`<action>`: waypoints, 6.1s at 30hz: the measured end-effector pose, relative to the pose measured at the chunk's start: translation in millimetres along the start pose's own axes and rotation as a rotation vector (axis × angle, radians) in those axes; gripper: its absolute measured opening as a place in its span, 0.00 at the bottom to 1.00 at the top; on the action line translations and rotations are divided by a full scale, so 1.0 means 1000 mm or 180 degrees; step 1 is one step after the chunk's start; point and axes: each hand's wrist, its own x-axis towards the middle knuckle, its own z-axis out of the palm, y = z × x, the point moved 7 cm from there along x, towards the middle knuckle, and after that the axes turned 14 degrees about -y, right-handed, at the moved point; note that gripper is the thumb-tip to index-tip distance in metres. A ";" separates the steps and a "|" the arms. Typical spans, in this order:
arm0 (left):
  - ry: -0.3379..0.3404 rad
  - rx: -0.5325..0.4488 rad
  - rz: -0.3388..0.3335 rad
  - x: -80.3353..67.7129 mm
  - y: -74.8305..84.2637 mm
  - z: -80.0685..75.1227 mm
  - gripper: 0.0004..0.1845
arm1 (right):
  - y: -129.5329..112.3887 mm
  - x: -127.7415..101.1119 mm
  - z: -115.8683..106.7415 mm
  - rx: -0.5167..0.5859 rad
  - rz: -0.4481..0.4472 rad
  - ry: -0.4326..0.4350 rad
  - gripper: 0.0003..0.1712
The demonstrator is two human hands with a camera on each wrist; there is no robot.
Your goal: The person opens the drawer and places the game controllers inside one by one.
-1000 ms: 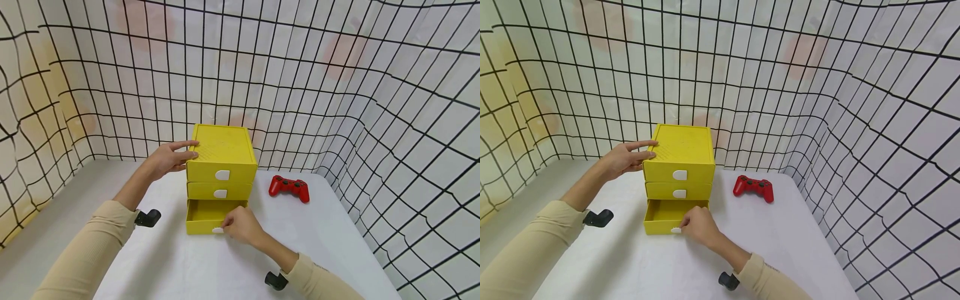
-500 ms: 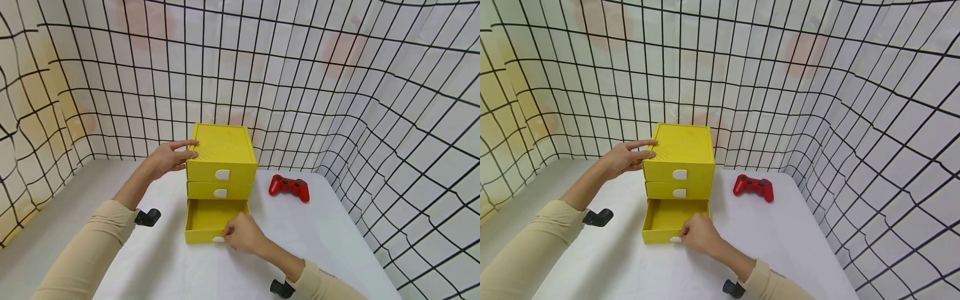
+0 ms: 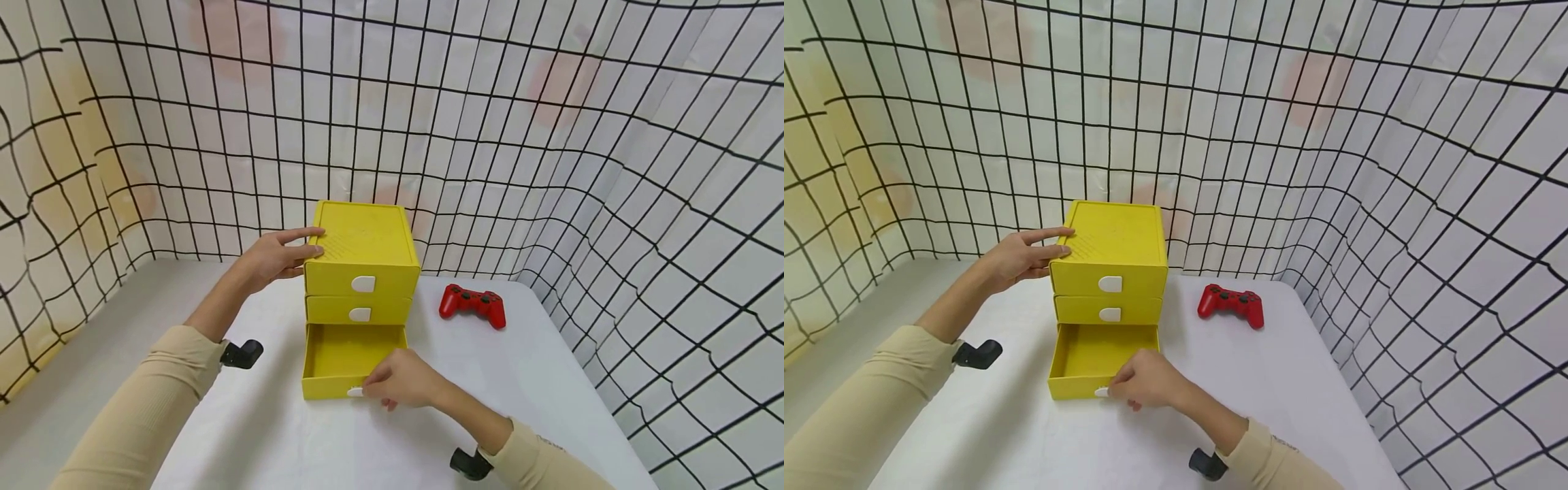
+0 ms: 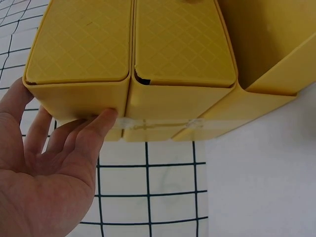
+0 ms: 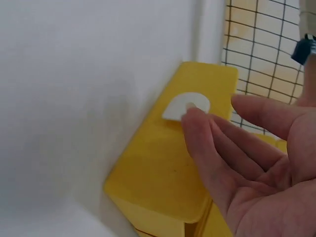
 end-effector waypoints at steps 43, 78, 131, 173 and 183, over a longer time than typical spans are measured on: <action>-0.0014 -0.0065 0.0076 0.000 0.000 -0.001 0.31 | 0.150 -0.074 -0.171 0.0221 0.0897 0.2208 0.43; -0.0072 0.0019 0.0092 -0.004 0.002 0.001 0.31 | 0.213 -0.038 -0.195 0.0263 0.1386 0.2579 0.42; -0.0110 0.0050 0.0109 -0.003 0.002 0.000 0.32 | 0.194 -0.067 -0.173 -0.0166 0.1462 0.2068 0.32; -0.0074 0.0082 0.0055 -0.004 0.003 0.000 0.32 | 0.038 -0.078 -0.131 -0.0620 0.0801 0.1214 0.25; -0.0056 0.0034 0.0086 -0.002 0.003 -0.001 0.31 | 0.033 -0.063 -0.119 -0.0634 0.0799 0.1174 0.22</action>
